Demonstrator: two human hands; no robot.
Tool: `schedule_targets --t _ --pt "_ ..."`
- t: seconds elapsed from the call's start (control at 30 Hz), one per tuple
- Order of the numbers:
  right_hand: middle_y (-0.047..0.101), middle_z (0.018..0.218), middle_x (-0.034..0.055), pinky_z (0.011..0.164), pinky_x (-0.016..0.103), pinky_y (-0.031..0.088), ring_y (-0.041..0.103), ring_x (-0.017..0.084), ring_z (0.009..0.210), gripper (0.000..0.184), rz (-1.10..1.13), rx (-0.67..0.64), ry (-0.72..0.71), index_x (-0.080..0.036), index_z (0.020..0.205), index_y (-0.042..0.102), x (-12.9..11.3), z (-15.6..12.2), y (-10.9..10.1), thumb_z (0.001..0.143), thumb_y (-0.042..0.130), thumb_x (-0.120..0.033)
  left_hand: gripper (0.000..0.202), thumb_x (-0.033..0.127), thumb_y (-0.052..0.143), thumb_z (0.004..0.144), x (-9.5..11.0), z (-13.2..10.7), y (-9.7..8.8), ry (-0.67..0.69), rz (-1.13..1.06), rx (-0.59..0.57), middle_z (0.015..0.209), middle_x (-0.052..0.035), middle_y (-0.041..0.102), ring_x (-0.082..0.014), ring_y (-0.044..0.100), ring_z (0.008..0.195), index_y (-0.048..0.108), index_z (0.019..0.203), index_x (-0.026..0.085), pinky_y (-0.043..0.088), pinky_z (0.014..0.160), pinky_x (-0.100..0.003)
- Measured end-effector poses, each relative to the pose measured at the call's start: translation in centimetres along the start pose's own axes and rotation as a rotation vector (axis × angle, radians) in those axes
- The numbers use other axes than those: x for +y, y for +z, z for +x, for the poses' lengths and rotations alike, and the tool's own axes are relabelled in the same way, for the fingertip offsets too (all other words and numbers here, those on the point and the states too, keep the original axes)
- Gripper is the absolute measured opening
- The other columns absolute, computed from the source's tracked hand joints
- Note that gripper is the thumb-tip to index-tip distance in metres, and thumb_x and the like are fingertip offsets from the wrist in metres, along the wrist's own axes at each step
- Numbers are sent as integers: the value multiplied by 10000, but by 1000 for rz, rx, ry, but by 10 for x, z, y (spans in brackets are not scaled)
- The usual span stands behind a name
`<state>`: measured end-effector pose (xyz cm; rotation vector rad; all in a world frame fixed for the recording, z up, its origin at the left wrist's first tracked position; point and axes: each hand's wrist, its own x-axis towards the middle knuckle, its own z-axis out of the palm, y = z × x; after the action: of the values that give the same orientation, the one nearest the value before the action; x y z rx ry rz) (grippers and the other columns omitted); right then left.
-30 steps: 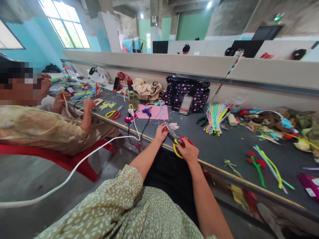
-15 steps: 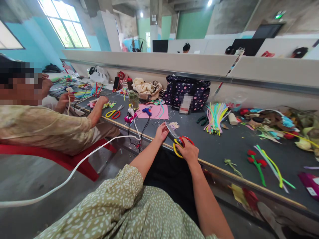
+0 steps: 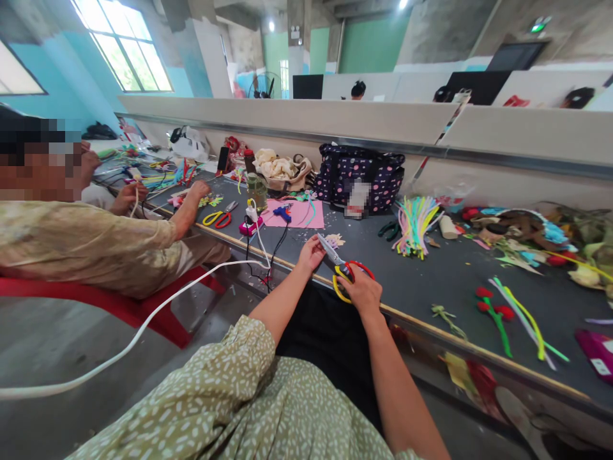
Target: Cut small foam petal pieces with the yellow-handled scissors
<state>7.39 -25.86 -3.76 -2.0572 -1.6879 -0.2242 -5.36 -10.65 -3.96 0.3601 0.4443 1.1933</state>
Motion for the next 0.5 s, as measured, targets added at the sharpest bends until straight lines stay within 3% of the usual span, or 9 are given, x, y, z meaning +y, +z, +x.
schedule_targets --t 0.27,0.5 --pt "680 944 9 607 253 348 589 169 781 502 -16 25 2 -275 1167 570 -1 0 1 783 500 -592 180 54 612 630 -3 3 -2 23 -4 -25 631 15 546 -65 500 529 558 772 152 461 647 -231" --pt "682 935 19 607 250 347 586 172 786 505 -23 34 -18 -260 1161 576 0 -1 2 792 487 -593 167 80 619 662 -4 6 -5 -3 33 -2 647 16 549 -93 544 585 570 802 157 456 790 -308"
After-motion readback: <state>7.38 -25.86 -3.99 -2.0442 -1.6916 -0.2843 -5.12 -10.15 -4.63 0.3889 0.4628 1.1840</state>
